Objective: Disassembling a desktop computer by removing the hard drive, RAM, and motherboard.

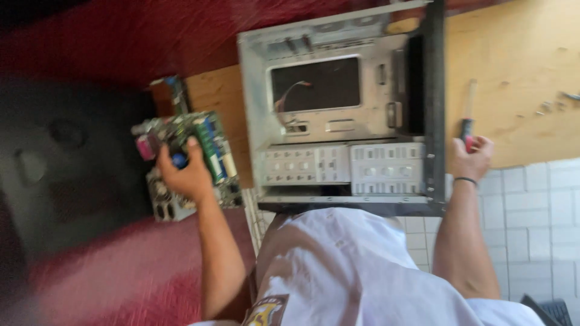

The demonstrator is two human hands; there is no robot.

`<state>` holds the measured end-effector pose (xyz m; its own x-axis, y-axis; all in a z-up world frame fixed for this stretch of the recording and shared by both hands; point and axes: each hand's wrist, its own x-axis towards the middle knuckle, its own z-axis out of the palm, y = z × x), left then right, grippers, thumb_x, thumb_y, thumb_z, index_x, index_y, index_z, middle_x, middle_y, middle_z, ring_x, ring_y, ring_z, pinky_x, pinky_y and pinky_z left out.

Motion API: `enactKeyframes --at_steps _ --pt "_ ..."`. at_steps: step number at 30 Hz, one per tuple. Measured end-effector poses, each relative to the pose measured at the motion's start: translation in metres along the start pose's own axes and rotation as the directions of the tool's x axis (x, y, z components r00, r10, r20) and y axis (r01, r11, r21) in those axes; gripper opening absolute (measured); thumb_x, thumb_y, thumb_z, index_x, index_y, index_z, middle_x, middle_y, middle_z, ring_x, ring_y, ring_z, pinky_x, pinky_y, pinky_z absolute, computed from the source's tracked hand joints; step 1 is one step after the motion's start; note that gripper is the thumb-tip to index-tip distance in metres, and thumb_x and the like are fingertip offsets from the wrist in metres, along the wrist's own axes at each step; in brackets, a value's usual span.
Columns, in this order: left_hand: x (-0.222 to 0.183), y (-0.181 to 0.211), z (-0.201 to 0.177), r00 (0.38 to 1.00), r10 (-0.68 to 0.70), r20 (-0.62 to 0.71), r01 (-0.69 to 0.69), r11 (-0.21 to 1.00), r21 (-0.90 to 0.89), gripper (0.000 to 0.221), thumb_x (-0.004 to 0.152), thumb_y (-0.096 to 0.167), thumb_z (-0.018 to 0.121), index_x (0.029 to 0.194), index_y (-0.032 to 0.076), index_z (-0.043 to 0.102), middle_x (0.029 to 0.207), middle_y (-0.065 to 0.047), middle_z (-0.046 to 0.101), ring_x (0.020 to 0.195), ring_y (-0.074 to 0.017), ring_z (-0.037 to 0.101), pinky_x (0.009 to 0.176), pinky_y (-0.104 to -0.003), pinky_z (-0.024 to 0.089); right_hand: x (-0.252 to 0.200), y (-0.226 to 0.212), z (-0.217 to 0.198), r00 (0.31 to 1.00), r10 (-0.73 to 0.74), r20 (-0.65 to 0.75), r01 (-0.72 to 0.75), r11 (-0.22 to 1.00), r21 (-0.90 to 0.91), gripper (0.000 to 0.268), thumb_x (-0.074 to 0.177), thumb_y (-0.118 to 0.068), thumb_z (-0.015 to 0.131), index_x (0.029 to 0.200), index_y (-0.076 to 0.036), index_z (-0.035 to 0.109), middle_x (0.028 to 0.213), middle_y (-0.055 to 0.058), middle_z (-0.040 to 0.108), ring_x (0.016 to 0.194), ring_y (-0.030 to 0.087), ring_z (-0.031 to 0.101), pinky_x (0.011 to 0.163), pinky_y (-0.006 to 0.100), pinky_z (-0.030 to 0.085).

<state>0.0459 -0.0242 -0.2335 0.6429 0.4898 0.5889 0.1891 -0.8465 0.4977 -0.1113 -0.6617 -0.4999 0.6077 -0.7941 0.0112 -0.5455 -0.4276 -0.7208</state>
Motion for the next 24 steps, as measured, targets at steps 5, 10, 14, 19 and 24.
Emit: enactKeyframes --at_steps 5,10,14,19,24 --pt "0.018 0.063 -0.037 0.988 0.154 0.016 -0.149 0.970 -0.190 0.047 0.083 0.019 0.092 0.120 0.001 0.068 0.120 -0.018 0.068 0.110 -0.0350 0.068 0.094 -0.046 0.058 0.033 0.000 -0.022 0.964 -0.182 -0.192 0.158 0.978 -0.132 0.032 0.102 -0.027 0.080 0.114 -0.003 0.063 0.101 0.012 0.066 0.084 0.027 0.064 0.075 0.040 0.052" --pt "0.041 0.107 -0.065 0.950 0.291 0.114 -0.244 0.919 -0.309 0.046 0.088 0.020 0.086 0.123 0.000 0.065 0.123 -0.019 0.064 0.117 -0.0347 0.064 0.099 -0.048 0.059 0.046 -0.171 -0.051 0.974 0.069 -0.217 -0.059 0.997 0.055 0.065 0.127 -0.019 0.078 0.082 -0.019 0.032 0.075 -0.007 0.031 0.071 0.010 0.027 0.061 0.036 0.024" --pt "0.055 0.127 -0.078 0.865 0.442 0.236 -0.300 0.834 -0.462 0.053 0.085 0.022 0.091 0.129 0.006 0.066 0.133 -0.016 0.057 0.125 -0.0342 0.062 0.106 -0.049 0.059 -0.080 -0.431 -0.098 0.810 -0.401 0.428 0.044 0.770 0.637 0.014 0.111 -0.014 0.054 0.124 -0.008 0.059 0.126 0.010 0.064 0.112 0.023 0.070 0.089 0.030 0.062" --pt "0.078 0.163 -0.094 0.736 0.598 0.316 -0.377 0.751 -0.542 0.056 0.081 0.028 0.092 0.127 0.006 0.069 0.136 -0.014 0.056 0.126 -0.0338 0.061 0.108 -0.045 0.055 -0.154 -0.509 -0.054 0.268 -0.728 0.631 -0.095 0.632 0.769 0.067 0.099 -0.054 0.052 0.143 -0.004 0.043 0.140 0.018 0.054 0.119 0.029 0.065 0.088 0.041 0.067" --pt "0.087 0.181 -0.087 0.567 0.746 0.350 -0.516 0.652 -0.555 0.059 0.082 0.040 0.091 0.125 0.009 0.066 0.127 -0.016 0.055 0.121 -0.0355 0.056 0.105 -0.056 0.050 -0.195 -0.508 -0.037 0.521 -0.542 0.659 -0.471 0.461 0.752 0.055 0.102 -0.042 0.059 0.130 0.005 0.054 0.097 0.018 0.066 0.059 0.026 0.068 0.042 0.037 0.061"
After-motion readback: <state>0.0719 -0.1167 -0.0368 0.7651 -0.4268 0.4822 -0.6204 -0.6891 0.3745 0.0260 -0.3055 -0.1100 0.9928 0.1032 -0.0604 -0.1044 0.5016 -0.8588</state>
